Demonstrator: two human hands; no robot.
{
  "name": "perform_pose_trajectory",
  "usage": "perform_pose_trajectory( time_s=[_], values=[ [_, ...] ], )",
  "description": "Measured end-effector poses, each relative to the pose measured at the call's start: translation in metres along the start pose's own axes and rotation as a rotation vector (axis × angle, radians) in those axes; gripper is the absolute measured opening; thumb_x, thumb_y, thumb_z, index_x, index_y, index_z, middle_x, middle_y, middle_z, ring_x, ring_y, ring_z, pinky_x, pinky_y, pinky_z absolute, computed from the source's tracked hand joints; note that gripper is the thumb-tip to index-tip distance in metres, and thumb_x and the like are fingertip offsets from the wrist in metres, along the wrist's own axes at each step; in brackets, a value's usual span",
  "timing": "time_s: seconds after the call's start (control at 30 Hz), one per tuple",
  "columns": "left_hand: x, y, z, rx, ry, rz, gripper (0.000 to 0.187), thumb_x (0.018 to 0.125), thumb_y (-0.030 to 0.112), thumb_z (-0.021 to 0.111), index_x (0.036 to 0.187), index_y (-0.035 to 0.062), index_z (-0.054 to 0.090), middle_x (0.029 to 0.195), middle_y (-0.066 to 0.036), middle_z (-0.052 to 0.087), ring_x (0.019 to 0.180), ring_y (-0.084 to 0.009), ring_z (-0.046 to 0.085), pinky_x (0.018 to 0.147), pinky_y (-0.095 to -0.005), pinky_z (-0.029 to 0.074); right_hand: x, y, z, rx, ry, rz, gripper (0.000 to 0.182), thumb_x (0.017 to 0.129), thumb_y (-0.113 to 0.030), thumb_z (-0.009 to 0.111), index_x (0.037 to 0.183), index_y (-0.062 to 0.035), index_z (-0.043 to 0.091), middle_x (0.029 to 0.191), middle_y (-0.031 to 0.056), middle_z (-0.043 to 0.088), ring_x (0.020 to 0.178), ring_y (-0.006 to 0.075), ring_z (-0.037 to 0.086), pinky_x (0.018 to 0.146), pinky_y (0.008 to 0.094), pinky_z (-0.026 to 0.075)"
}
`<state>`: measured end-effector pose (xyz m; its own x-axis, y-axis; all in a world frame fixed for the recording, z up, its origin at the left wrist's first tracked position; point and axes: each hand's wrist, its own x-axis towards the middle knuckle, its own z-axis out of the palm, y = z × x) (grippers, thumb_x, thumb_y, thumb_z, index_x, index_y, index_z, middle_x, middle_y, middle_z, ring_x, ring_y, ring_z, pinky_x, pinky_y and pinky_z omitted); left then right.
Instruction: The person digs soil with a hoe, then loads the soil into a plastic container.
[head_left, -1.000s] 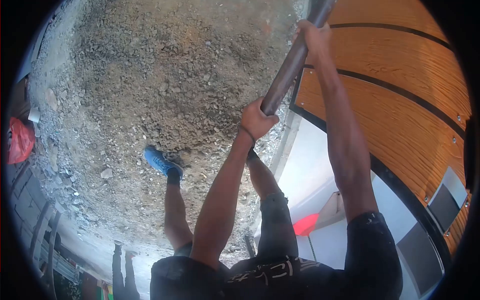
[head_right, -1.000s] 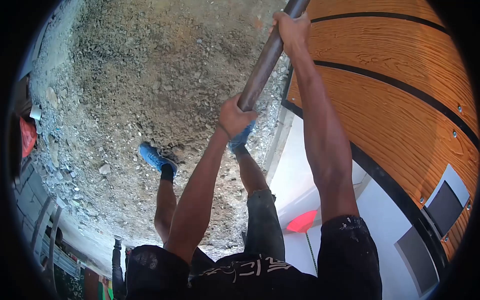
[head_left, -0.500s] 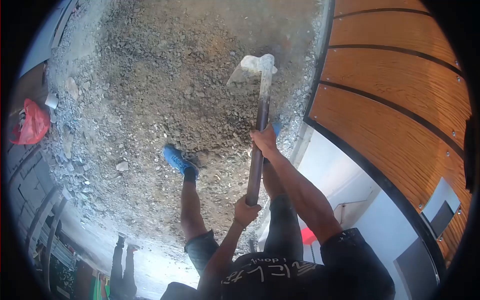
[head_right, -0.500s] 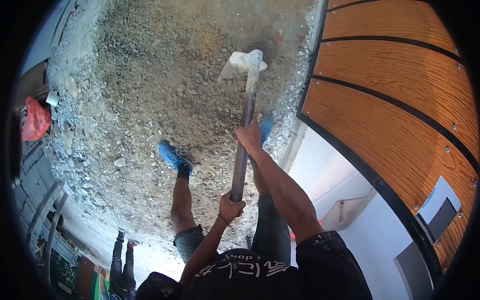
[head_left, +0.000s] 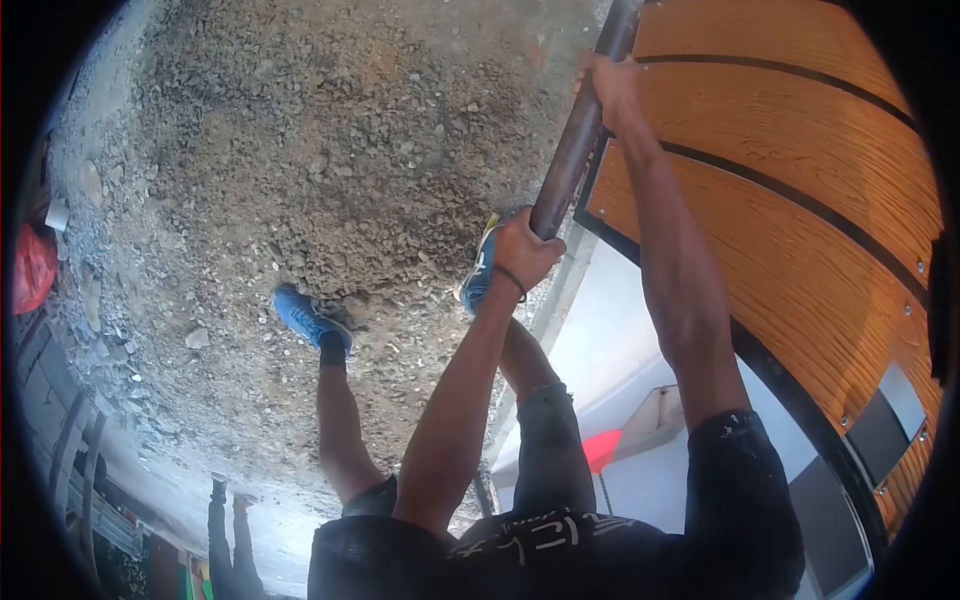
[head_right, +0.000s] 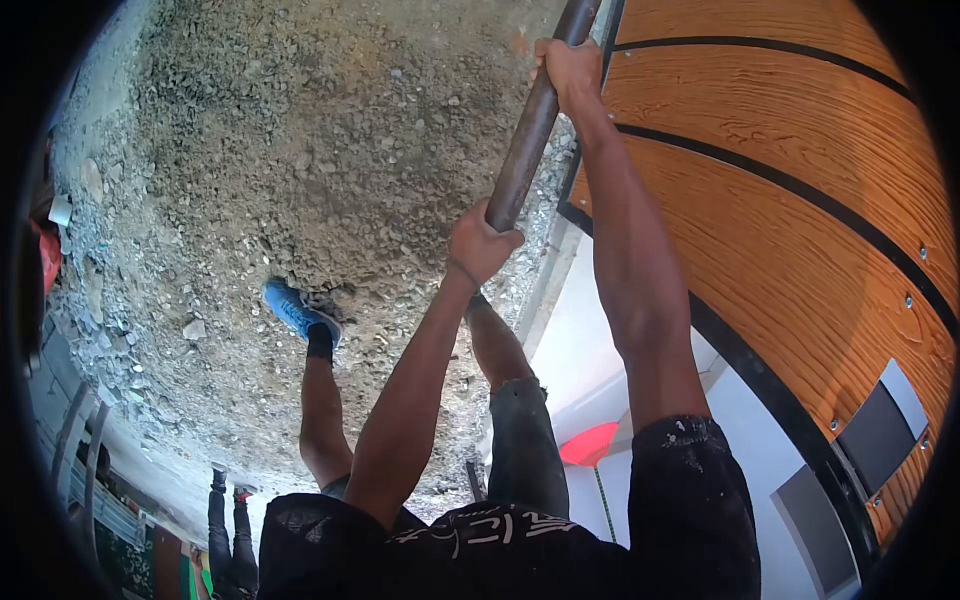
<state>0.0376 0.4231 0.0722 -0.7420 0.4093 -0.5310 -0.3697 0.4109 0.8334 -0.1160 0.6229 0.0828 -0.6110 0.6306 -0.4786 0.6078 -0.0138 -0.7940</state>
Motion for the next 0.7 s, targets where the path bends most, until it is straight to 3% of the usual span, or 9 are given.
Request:
perform_pose_trajectory(
  time_s=[0.1,0.13,0.17,0.2,0.33,0.5,0.6,0.67,0.7],
  values=[
    [-0.089,-0.071,0.031,-0.192,-0.087,-0.371,0.033,0.065,0.016,0.068,0.091,-0.0022,0.060,0.068,-0.011,0.062,0.053,-0.0176,0.061,0.053,-0.0304,0.050,-0.051,0.110,0.014,-0.177,-0.039,0.291,0.020,0.068,-0.004,0.062,0.080,0.0096,0.056,0.064,0.0150,0.059,0.047,0.0227,0.059,0.042,0.0362,0.050],
    [-0.139,-0.064,0.021,-0.263,-0.139,-0.631,0.045,0.062,0.023,0.068,0.099,-0.0020,0.060,0.079,-0.019,0.065,0.068,-0.0319,0.066,0.064,-0.0385,0.053,-0.087,0.161,0.016,-0.197,-0.089,0.392,0.027,0.067,-0.005,0.062,0.086,0.0124,0.055,0.065,0.0172,0.060,0.049,0.0253,0.061,0.043,0.0369,0.051],
    [-0.178,-0.102,0.021,-0.238,-0.085,-0.479,0.042,0.064,0.023,0.068,0.097,-0.0018,0.061,0.072,-0.014,0.064,0.061,-0.0272,0.065,0.058,-0.0362,0.053,-0.129,0.179,0.024,-0.267,-0.015,0.320,0.034,0.067,-0.005,0.060,0.093,0.0152,0.052,0.065,0.0177,0.060,0.049,0.0270,0.063,0.043,0.0370,0.050],
    [-0.198,-0.090,0.003,-0.330,-0.227,-0.615,0.038,0.063,0.021,0.069,0.093,-0.0010,0.062,0.067,-0.013,0.063,0.060,-0.0256,0.065,0.058,-0.0360,0.053,-0.164,0.160,0.026,-0.264,-0.004,0.354,0.033,0.068,-0.005,0.059,0.094,0.0149,0.050,0.066,0.0176,0.060,0.050,0.0271,0.064,0.042,0.0375,0.049],
    [-0.265,-0.067,-0.020,-0.179,-0.222,-0.764,0.035,0.062,0.017,0.071,0.089,-0.0011,0.062,0.071,-0.015,0.066,0.065,-0.0265,0.067,0.062,-0.0363,0.053,-0.226,0.186,0.022,-0.111,-0.118,0.578,0.031,0.069,-0.003,0.061,0.096,0.0073,0.051,0.067,0.0120,0.059,0.044,0.0200,0.057,0.039,0.0326,0.047],
    [-0.290,-0.067,-0.022,-0.027,-0.233,-0.520,0.036,0.063,0.013,0.072,0.096,0.0025,0.062,0.083,-0.015,0.067,0.079,-0.0273,0.067,0.071,-0.0365,0.053,-0.263,0.140,-0.006,0.005,-0.097,0.470,0.036,0.072,0.000,0.060,0.103,0.0012,0.042,0.065,0.0093,0.055,0.043,0.0181,0.055,0.038,0.0316,0.047],
    [-0.212,-0.060,0.011,-0.015,-0.191,-0.349,0.043,0.066,0.028,0.073,0.097,0.0019,0.060,0.079,-0.019,0.066,0.075,-0.0336,0.066,0.067,-0.0407,0.053,-0.184,0.106,-0.032,0.101,-0.082,0.342,0.037,0.072,0.000,0.059,0.103,-0.0003,0.040,0.063,0.0090,0.052,0.042,0.0186,0.054,0.037,0.0321,0.046],
    [-0.133,-0.044,0.037,0.193,-0.055,-0.086,0.047,0.061,0.021,0.073,0.101,-0.0009,0.060,0.084,-0.020,0.066,0.079,-0.0334,0.066,0.072,-0.0384,0.052,-0.107,0.068,-0.042,0.103,-0.020,0.228,0.036,0.071,0.001,0.058,0.101,-0.0019,0.039,0.061,0.0085,0.052,0.041,0.0186,0.053,0.036,0.0326,0.045],
    [-0.090,-0.015,0.037,-0.019,-0.062,-0.125,0.046,0.062,0.020,0.073,0.100,-0.0024,0.060,0.087,-0.021,0.065,0.081,-0.0334,0.065,0.073,-0.0390,0.051,-0.076,0.043,-0.044,0.097,0.012,0.192,0.032,0.070,0.000,0.059,0.096,-0.0013,0.040,0.061,0.0085,0.052,0.041,0.0185,0.053,0.037,0.0331,0.046]
  ],
)
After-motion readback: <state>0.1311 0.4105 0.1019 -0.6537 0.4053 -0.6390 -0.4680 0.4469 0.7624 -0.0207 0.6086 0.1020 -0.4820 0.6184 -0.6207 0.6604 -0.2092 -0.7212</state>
